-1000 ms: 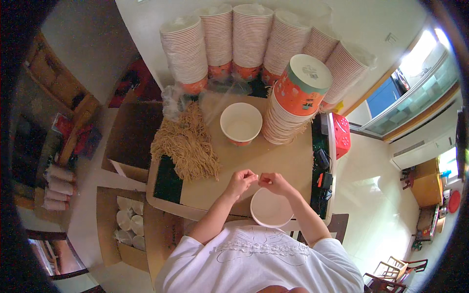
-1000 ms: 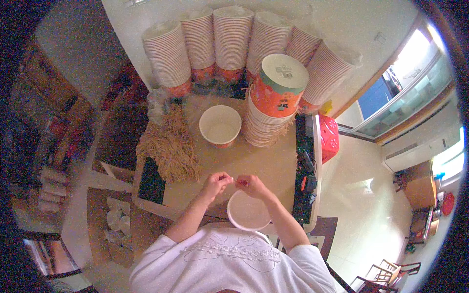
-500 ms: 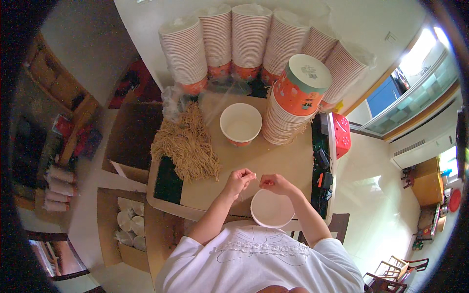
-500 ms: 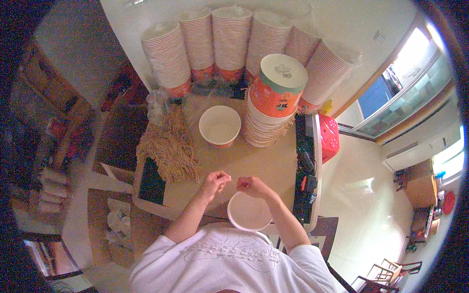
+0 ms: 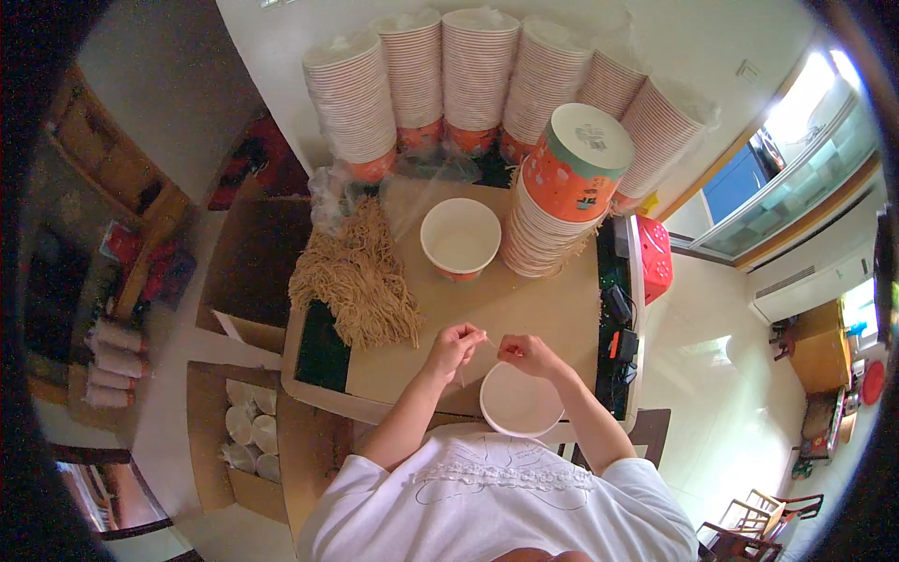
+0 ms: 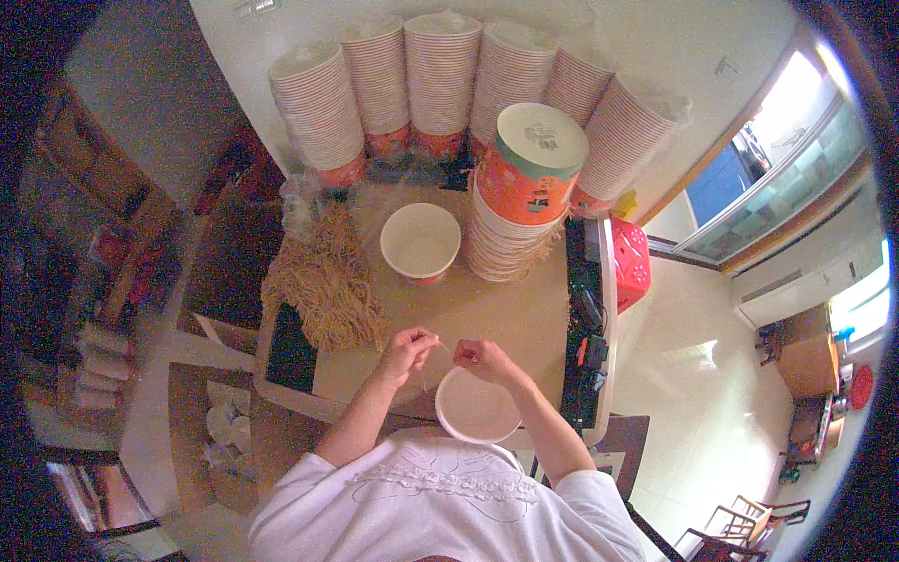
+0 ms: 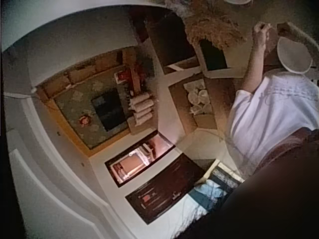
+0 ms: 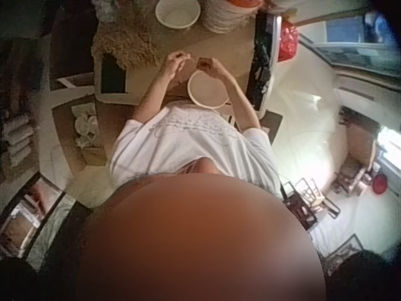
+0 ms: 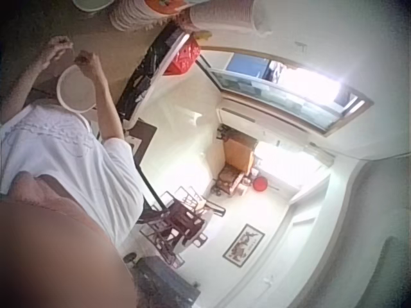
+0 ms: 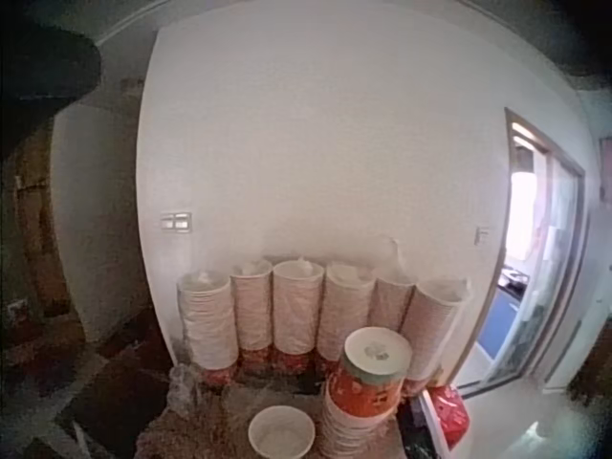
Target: Assembling and stacking paper containers at a workbench.
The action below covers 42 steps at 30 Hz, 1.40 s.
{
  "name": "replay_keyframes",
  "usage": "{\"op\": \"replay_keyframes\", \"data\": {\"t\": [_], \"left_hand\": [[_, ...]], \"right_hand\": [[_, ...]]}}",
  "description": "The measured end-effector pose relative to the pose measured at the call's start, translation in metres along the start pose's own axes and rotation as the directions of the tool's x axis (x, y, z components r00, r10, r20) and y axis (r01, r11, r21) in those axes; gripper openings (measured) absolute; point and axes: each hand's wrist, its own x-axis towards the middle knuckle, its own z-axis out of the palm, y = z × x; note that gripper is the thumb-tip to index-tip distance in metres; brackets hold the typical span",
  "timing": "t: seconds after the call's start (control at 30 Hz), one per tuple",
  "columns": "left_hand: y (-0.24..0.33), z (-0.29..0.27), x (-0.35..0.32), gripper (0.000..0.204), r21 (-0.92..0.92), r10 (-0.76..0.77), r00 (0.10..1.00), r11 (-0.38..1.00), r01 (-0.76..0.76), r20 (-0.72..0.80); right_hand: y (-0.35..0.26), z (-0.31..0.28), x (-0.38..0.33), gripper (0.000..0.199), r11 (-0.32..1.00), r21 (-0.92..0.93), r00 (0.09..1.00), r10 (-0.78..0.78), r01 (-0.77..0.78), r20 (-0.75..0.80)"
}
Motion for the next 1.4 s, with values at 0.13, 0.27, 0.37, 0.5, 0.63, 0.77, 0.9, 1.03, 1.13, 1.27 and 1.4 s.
{"op": "replay_keyframes", "data": {"t": [0.13, 0.27, 0.37, 0.5, 0.63, 0.77, 0.9, 1.03, 1.13, 1.27, 1.4], "left_hand": [[-0.002, 0.003, 0.000, 0.012, 0.003, 0.013, 1.000, 1.000, -0.013, 0.000], [-0.007, -0.002, 0.002, 0.012, -0.065, 0.007, 0.998, 0.998, -0.011, -0.058], [-0.010, -0.005, 0.005, 0.013, -0.104, -0.002, 0.996, 0.995, -0.007, -0.089], [-0.012, -0.004, 0.006, 0.014, -0.111, 0.013, 0.993, 0.994, -0.026, -0.116], [-0.012, -0.006, 0.006, 0.014, -0.134, 0.014, 0.996, 0.991, -0.026, -0.092], [-0.011, -0.005, 0.006, 0.014, -0.138, 0.016, 0.994, 0.990, -0.031, -0.105], [-0.009, -0.005, 0.007, 0.014, -0.150, 0.018, 0.993, 0.988, -0.036, -0.116], [-0.010, -0.008, 0.008, 0.013, -0.151, -0.004, 0.994, 0.988, -0.013, -0.111], [-0.015, -0.014, 0.015, 0.013, -0.128, -0.013, 0.991, 0.992, -0.005, -0.136], [-0.026, -0.022, 0.021, 0.013, -0.103, -0.021, 0.988, 0.995, 0.005, -0.153], [-0.047, -0.039, 0.031, 0.015, 0.033, -0.019, 0.980, 0.999, 0.026, -0.196]], "right_hand": [[0.009, 0.003, 0.002, 0.009, 0.999, 0.012, 0.999, -0.037, 0.037, -0.004], [0.001, 0.003, 0.002, 0.008, 0.999, -0.028, 0.999, -0.036, 0.037, 0.019], [0.000, 0.002, 0.002, 0.008, 0.999, -0.016, 0.999, -0.032, 0.032, 0.024], [0.005, 0.003, 0.003, 0.008, 0.998, -0.018, 0.998, -0.053, 0.054, 0.023], [0.003, 0.002, 0.004, 0.009, 0.999, -0.033, 0.998, -0.026, 0.027, 0.056], [0.005, 0.002, 0.004, 0.009, 0.999, -0.035, 0.998, -0.015, 0.018, 0.060], [0.001, 0.001, 0.003, 0.009, 1.000, -0.024, 0.998, -0.005, 0.006, 0.063], [0.006, 0.003, 0.004, 0.009, 1.000, -0.021, 0.998, -0.011, 0.012, 0.062], [0.004, 0.005, 0.005, 0.010, 0.998, -0.059, 0.999, 0.017, -0.015, 0.038], [0.010, 0.010, 0.007, 0.011, 0.991, -0.121, 0.998, 0.056, -0.060, -0.035], [0.012, 0.008, 0.008, 0.011, 0.995, -0.052, 0.996, 0.090, -0.090, -0.007]]}}
